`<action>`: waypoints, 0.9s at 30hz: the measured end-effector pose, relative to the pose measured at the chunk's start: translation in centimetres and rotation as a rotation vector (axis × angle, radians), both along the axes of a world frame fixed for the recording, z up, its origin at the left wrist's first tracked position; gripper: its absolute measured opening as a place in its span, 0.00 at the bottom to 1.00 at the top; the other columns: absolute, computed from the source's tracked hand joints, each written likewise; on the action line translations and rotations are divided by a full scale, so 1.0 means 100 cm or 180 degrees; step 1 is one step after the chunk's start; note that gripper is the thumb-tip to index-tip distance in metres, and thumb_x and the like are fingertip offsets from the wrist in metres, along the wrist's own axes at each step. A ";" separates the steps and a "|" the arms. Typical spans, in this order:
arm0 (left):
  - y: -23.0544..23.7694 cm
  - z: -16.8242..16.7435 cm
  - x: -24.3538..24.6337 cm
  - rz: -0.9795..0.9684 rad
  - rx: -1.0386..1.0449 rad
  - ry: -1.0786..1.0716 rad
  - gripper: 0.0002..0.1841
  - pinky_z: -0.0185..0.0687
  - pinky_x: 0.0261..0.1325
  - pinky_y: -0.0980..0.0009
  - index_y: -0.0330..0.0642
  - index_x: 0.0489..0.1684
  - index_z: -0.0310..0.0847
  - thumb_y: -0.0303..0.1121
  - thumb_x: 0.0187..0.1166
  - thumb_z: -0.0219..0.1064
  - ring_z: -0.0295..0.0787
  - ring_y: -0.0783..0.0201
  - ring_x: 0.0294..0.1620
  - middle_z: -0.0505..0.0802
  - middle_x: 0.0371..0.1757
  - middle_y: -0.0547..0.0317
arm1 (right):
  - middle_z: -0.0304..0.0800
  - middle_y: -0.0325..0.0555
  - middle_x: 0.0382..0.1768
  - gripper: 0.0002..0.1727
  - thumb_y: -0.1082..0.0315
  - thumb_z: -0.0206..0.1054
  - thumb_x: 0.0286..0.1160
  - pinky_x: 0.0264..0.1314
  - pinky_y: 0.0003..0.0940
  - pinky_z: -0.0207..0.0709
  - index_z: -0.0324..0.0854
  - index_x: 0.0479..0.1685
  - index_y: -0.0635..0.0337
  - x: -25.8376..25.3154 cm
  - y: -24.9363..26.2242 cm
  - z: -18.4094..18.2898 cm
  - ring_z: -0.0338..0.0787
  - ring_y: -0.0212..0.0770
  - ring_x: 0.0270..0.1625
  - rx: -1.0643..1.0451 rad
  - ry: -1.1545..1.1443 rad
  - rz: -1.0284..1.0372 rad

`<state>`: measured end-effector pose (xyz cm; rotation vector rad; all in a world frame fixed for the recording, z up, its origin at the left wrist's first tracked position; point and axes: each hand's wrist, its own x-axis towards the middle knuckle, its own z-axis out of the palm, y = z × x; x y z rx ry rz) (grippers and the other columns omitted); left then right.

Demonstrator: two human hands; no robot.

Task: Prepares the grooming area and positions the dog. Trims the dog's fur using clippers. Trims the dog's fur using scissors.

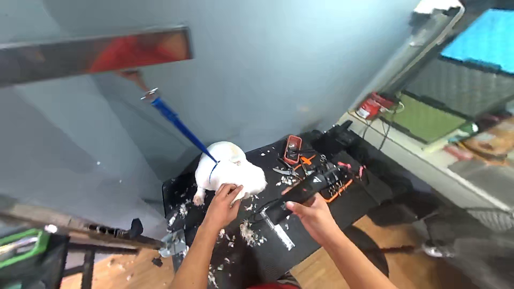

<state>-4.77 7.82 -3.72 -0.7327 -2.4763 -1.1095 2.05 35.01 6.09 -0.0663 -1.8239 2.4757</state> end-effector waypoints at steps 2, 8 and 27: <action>-0.004 0.022 -0.008 -0.0130 -0.0306 -0.0193 0.16 0.84 0.70 0.58 0.50 0.64 0.91 0.38 0.82 0.67 0.85 0.60 0.66 0.91 0.59 0.57 | 0.92 0.59 0.52 0.34 0.81 0.82 0.48 0.55 0.48 0.92 0.74 0.61 0.68 0.004 -0.003 -0.010 0.94 0.52 0.52 0.0129 0.0133 -0.0020; -0.001 0.058 -0.024 -0.0207 -0.0023 -0.0311 0.10 0.86 0.68 0.58 0.45 0.47 0.95 0.37 0.82 0.69 0.91 0.65 0.61 0.96 0.56 0.62 | 0.94 0.54 0.49 0.36 0.78 0.86 0.49 0.54 0.47 0.93 0.77 0.65 0.64 -0.002 -0.027 -0.031 0.95 0.49 0.50 0.0138 -0.0029 -0.0676; 0.016 0.068 -0.033 0.0567 0.1168 -0.1790 0.12 0.92 0.38 0.62 0.40 0.30 0.92 0.39 0.81 0.73 0.93 0.63 0.28 0.95 0.27 0.56 | 0.91 0.56 0.60 0.35 0.91 0.80 0.49 0.61 0.50 0.92 0.77 0.62 0.61 -0.001 -0.056 -0.070 0.93 0.55 0.61 -0.0601 0.1174 -0.1535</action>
